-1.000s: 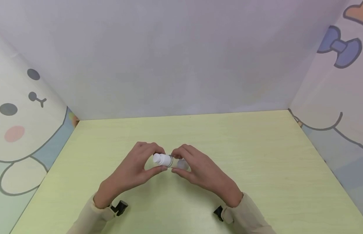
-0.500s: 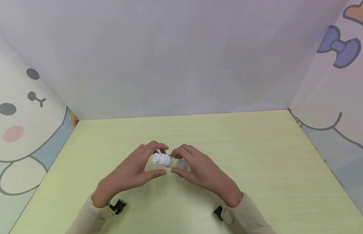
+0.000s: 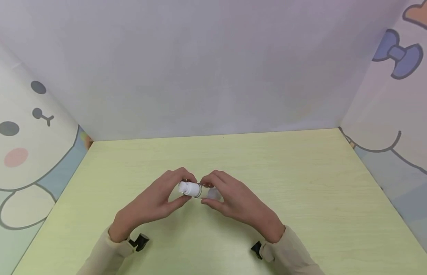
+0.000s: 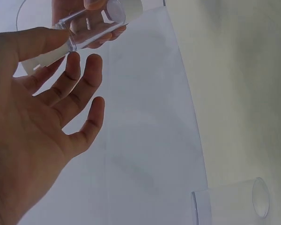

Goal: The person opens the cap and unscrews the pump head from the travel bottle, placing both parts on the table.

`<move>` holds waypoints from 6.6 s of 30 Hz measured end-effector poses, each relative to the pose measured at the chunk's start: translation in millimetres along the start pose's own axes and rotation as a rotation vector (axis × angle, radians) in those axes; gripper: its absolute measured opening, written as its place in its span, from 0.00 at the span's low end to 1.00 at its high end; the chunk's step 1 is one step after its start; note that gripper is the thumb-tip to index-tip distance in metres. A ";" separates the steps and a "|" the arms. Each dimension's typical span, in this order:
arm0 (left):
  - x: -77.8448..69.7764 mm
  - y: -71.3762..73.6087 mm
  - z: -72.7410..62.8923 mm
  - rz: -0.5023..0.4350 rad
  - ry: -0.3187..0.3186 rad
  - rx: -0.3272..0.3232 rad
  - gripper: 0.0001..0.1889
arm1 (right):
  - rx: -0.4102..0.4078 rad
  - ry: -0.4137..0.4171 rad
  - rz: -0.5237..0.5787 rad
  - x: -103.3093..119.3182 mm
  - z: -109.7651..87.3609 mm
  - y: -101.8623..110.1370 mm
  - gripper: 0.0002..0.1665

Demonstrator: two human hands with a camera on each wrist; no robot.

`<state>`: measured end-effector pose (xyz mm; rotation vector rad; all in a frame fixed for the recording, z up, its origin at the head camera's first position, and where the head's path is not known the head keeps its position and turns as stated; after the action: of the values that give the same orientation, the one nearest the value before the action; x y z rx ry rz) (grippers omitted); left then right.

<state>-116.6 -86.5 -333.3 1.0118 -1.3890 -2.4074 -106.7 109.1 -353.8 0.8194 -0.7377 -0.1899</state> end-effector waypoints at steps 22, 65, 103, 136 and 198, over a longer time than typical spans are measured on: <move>-0.4 1.2 -1.2 0.062 0.031 -0.042 0.28 | 0.019 -0.017 0.021 -1.4 -0.4 -2.5 0.23; -0.6 1.9 -1.1 0.052 -0.030 -0.088 0.21 | 0.008 -0.014 0.000 -2.7 -0.5 -2.2 0.24; -3.1 1.4 1.2 0.083 -0.024 -0.089 0.23 | 0.029 -0.015 0.005 -4.1 -0.7 -1.0 0.24; -5.9 12.0 1.5 0.050 -0.044 -0.162 0.19 | 0.022 -0.033 0.026 -5.4 -0.4 0.2 0.24; 37.1 -61.8 -0.9 0.597 0.102 0.118 0.12 | 0.036 -0.137 0.038 -16.1 -28.3 1.5 0.23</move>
<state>-133.4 -70.7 -401.6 0.6105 -1.5382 -1.8341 -100.0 133.9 -374.1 0.8322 -0.8870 -0.2007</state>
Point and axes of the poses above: each hand's wrist, its own z-axis towards the middle knuckle, its own y-axis out of the back of the hand, x = y × z, the point moved 5 cm from there along z, towards the middle knuckle
